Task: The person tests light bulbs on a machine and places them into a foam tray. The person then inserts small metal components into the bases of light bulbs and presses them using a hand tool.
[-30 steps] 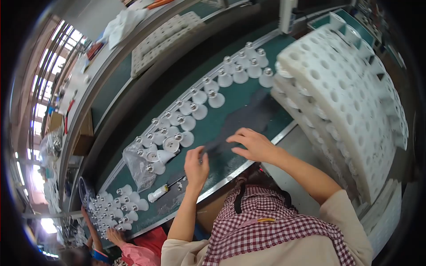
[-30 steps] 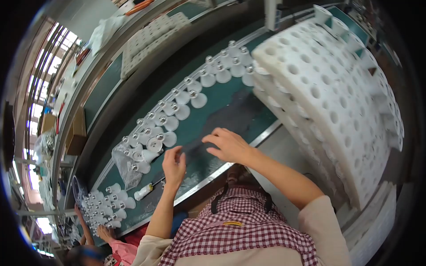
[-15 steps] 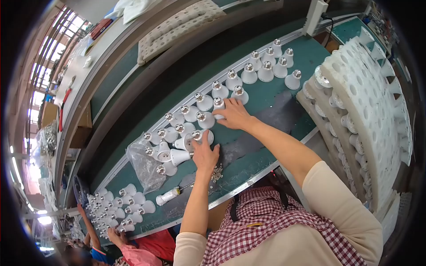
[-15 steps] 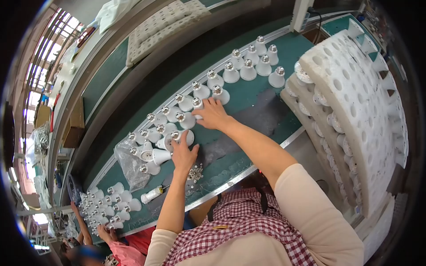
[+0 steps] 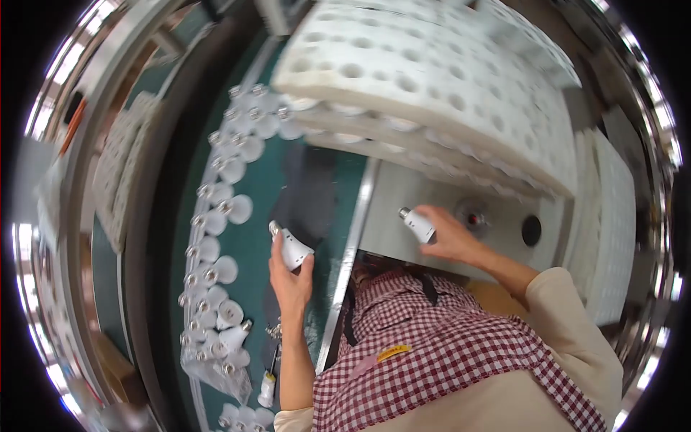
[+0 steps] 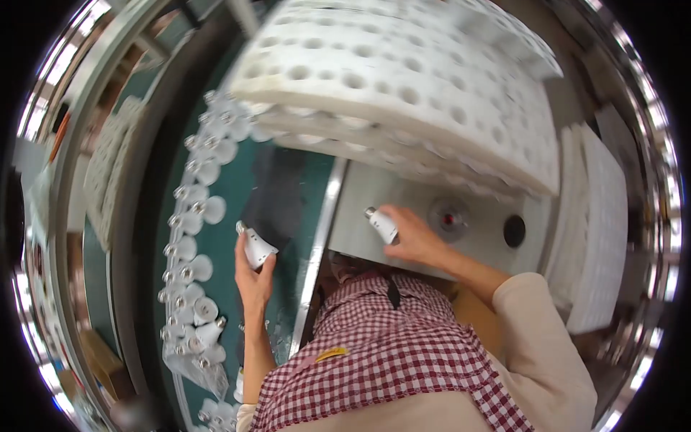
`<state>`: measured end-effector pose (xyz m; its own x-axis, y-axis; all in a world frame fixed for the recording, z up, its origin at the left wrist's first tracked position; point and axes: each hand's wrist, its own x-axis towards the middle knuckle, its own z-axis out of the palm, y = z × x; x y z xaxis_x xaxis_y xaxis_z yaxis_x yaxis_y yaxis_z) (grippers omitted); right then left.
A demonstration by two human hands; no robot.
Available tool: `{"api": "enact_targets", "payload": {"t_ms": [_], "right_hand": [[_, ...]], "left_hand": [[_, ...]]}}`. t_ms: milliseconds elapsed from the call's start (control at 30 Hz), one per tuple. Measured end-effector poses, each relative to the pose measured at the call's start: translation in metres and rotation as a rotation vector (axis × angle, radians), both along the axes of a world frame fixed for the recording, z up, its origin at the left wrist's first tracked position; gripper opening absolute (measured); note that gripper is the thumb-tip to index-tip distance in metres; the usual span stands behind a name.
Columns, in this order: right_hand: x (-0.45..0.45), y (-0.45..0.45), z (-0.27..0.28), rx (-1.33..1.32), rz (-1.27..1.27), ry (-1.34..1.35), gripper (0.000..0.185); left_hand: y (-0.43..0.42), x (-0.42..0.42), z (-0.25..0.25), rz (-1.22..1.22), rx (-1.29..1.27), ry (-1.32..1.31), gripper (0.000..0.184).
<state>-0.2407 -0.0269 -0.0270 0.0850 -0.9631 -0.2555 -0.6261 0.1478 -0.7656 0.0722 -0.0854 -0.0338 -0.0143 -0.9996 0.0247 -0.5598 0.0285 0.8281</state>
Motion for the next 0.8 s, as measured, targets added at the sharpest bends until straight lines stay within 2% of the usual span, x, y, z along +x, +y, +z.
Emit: {"api": "enact_targets", "payload": {"t_ms": [67,100,167,300,400,467,600,667,700,800], "right_hand": [[-0.038,0.03,0.006,0.018,-0.129,0.247,0.064],[-0.05,0.042,0.003,0.035,-0.18,0.248,0.064],[-0.073,0.062,-0.004,-0.042,-0.297,0.449,0.062],[-0.1,0.083,-0.028,-0.068,-0.415,0.433,0.063],[-0.109,0.08,-0.035,0.01,-0.412,0.414,0.063],[-0.117,0.077,-0.043,-0.017,-0.293,0.547,0.066],[-0.119,0.064,-0.05,0.064,-0.223,0.518,0.067],[-0.116,0.059,-0.057,0.1,-0.166,0.624,0.068],[-0.115,0.058,-0.058,0.1,-0.171,0.619,0.068],[-0.117,0.058,-0.058,0.11,-0.161,0.631,0.066]], "left_hand": [[-0.007,-0.025,0.015,0.0,0.147,0.004,0.065],[-0.01,-0.034,0.009,-0.013,0.079,-0.002,0.062],[-0.015,-0.055,0.007,-0.095,0.096,-0.033,0.059],[-0.014,-0.094,0.014,-0.224,0.024,-0.084,0.051],[-0.012,-0.109,0.012,-0.292,0.015,-0.169,0.05],[-0.01,-0.116,0.013,-0.309,0.087,-0.111,0.053],[-0.005,-0.121,0.007,-0.308,0.15,-0.021,0.054],[-0.002,-0.126,0.006,-0.34,0.196,-0.021,0.061],[0.0,-0.132,0.007,-0.357,0.231,0.045,0.061],[0.004,-0.153,0.001,-0.494,0.317,-0.019,0.054]]}}
